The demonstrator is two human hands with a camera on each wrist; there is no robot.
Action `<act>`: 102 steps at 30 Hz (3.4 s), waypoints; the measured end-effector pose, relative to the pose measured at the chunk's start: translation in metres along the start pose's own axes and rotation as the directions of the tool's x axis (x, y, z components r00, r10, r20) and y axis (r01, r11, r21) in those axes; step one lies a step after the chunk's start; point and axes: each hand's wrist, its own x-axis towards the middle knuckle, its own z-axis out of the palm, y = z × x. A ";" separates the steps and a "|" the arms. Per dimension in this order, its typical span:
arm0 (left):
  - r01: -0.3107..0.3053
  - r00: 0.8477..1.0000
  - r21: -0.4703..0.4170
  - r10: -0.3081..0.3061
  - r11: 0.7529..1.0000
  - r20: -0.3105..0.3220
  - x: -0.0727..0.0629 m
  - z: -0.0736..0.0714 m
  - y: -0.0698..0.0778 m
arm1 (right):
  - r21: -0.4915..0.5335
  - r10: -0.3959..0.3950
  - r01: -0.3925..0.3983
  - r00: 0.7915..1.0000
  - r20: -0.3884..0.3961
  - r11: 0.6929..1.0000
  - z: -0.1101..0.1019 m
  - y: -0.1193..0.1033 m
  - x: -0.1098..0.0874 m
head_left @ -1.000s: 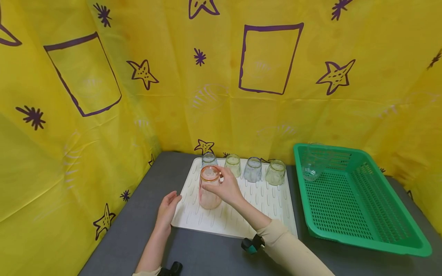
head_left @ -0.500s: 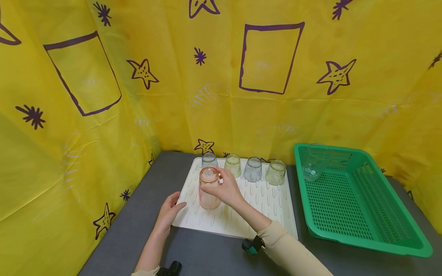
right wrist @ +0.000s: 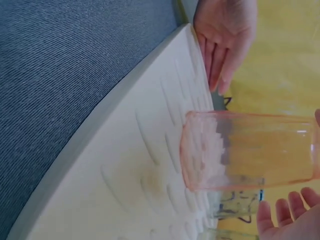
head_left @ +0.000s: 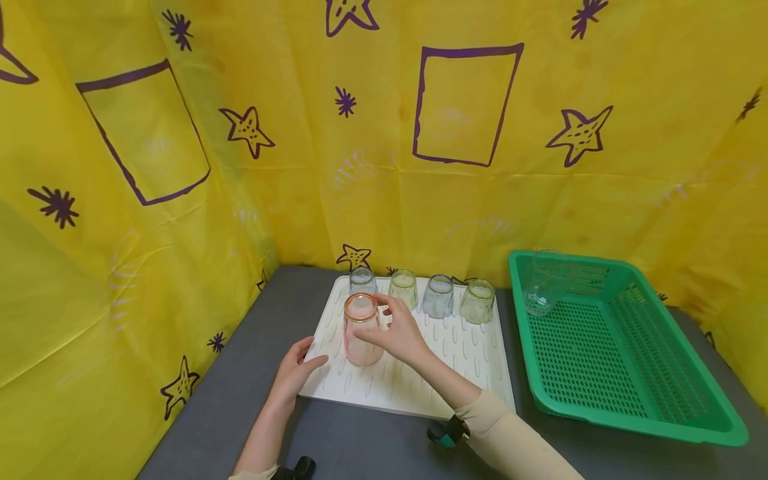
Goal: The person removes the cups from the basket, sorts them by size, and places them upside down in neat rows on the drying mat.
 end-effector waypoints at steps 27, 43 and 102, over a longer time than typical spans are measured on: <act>-0.017 0.998 0.133 0.009 0.991 0.060 -0.002 0.000 0.001 | 0.017 0.135 -0.134 0.984 -0.115 0.991 -0.183 -0.018 -0.055; -0.029 0.996 0.220 0.009 0.975 0.091 0.000 0.002 -0.003 | -0.096 0.299 -0.342 0.902 -0.310 0.935 -0.286 0.023 -0.039; -0.034 0.997 0.167 0.022 0.985 0.071 0.000 0.003 -0.004 | -0.067 0.320 -0.360 0.887 -0.333 0.930 -0.296 0.036 -0.043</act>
